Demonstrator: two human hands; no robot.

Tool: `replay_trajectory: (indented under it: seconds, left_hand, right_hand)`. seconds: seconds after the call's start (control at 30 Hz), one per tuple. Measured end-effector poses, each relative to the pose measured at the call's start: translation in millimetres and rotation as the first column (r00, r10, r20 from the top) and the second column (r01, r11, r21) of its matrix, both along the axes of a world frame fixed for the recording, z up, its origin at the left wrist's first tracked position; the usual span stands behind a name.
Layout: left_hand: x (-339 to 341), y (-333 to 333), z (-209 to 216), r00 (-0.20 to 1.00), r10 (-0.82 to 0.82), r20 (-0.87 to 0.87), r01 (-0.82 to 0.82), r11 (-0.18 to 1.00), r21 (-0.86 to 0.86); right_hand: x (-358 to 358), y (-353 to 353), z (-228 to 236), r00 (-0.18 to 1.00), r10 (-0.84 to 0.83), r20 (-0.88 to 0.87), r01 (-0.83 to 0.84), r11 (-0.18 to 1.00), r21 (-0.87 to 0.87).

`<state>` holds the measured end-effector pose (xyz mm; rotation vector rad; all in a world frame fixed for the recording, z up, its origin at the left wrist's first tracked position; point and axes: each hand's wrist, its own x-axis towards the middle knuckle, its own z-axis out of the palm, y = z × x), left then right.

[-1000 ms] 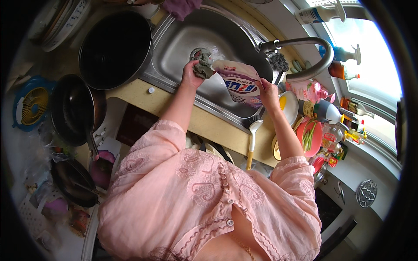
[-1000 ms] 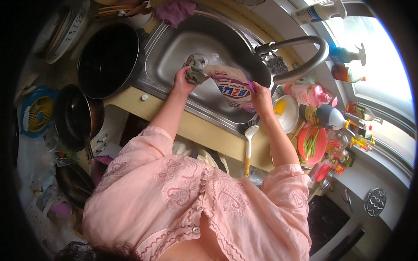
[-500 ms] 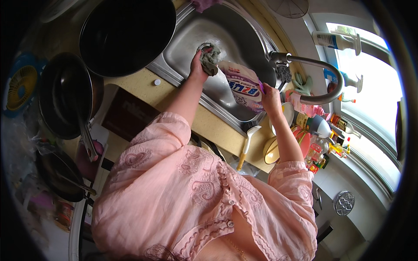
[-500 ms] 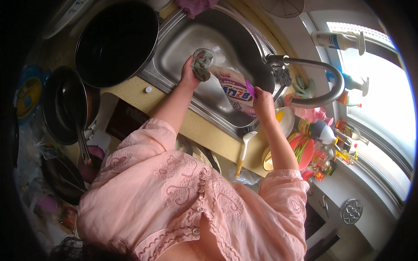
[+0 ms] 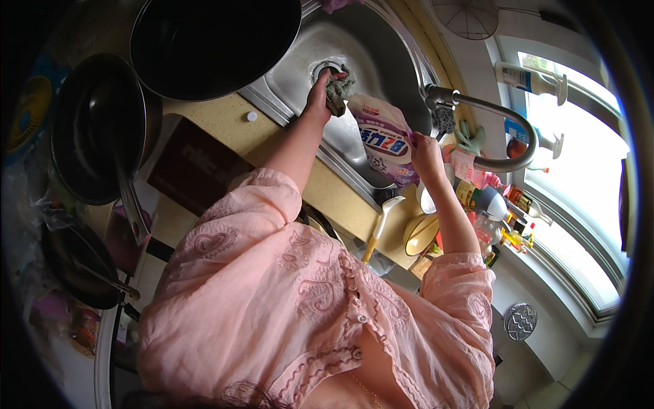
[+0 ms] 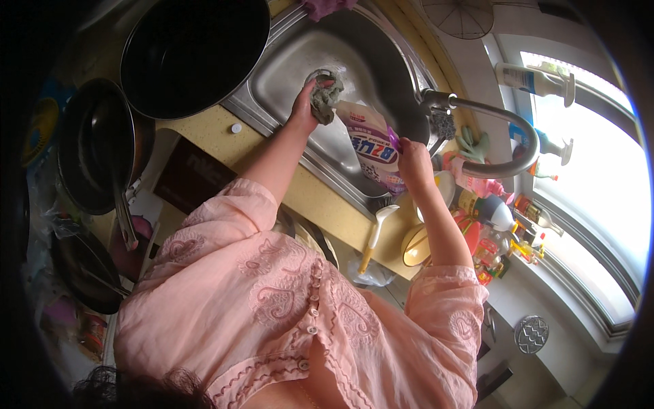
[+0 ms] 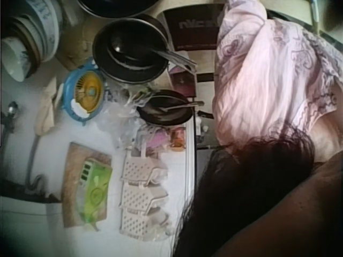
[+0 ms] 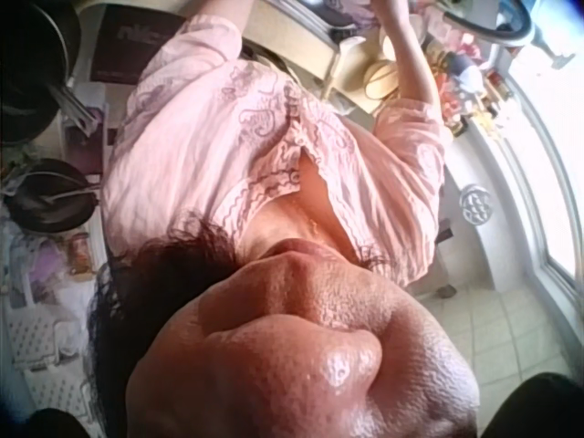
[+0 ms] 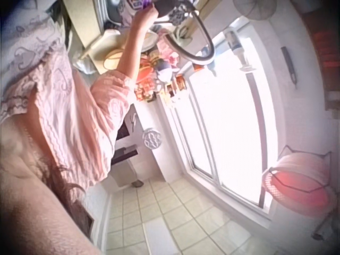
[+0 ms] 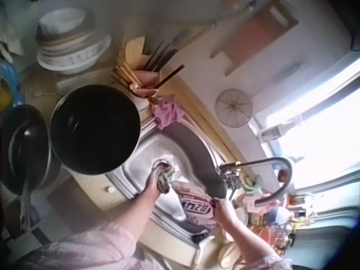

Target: The person cleans a gas stovetop using a cloth, then rinses the cloth at the sink. They apply dish soap to the cloth and continue scrubbing the stovetop surface and burners before rinsing the cloth again.

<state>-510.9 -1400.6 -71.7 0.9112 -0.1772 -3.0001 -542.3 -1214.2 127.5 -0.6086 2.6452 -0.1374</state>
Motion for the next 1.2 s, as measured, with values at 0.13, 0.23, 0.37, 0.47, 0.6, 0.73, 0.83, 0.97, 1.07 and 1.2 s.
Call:
replay_trajectory:
  seconds: [0.13, 0.23, 0.37, 0.47, 0.6, 0.73, 0.83, 0.97, 1.07, 1.2]
  left_hand:
    - [3.9, 2.2, 5.9, 0.993, -0.114, -0.021, 0.111, 0.988, -0.107]
    - [3.6, 6.3, 13.8, 0.988, -0.148, -0.053, 0.134, 0.968, -0.214]
    - [4.0, 16.3, 9.3, 0.983, -0.150, -0.109, 0.104, 0.931, -0.349]
    - [1.7, 22.3, -5.5, 0.996, -0.085, -0.038, 0.062, 0.910, -0.410]
    - [2.8, 17.5, -3.1, 0.998, -0.008, 0.061, 0.034, 0.898, -0.439]
    - [2.4, 14.8, -5.1, 0.993, 0.031, 0.111, 0.022, 0.898, -0.440]
    - [2.6, 15.4, -4.2, 0.992, 0.020, 0.126, 0.036, 0.903, -0.428]
    - [4.4, 12.7, -10.4, 0.990, 0.036, 0.134, 0.018, 0.926, -0.378]
    - [5.1, 7.3, -6.2, 0.986, 0.051, 0.157, -0.004, 0.959, -0.285]
    - [1.7, -4.1, -9.1, 0.966, 0.205, 0.156, -0.212, 0.977, 0.031]
  right_hand:
    - [-5.7, 8.8, -6.5, 1.000, 0.007, -0.001, -0.007, 0.999, -0.050]
    - [-7.5, 21.8, -21.6, 0.994, -0.107, 0.038, 0.110, 0.991, -0.079]
    - [-2.9, 22.5, -34.5, 0.967, -0.245, 0.064, 0.252, 0.954, -0.163]
    - [-0.7, 40.2, -66.8, 0.952, -0.276, 0.130, 0.299, 0.931, -0.208]
    - [3.3, 45.2, -83.6, 0.953, -0.241, 0.185, 0.284, 0.921, -0.265]
    - [9.1, 49.7, -77.1, 0.959, -0.160, 0.233, 0.237, 0.905, -0.353]
    - [15.3, 80.2, -114.1, 0.969, -0.097, 0.226, 0.199, 0.847, -0.493]
    - [12.8, 73.8, -128.4, 0.962, -0.124, 0.241, 0.237, 0.820, -0.521]
    - [7.2, 72.5, -126.8, 0.987, -0.122, 0.104, 0.156, 0.872, -0.463]
    - [6.8, 64.1, -89.6, 0.981, -0.162, 0.110, 0.196, 0.815, -0.545]
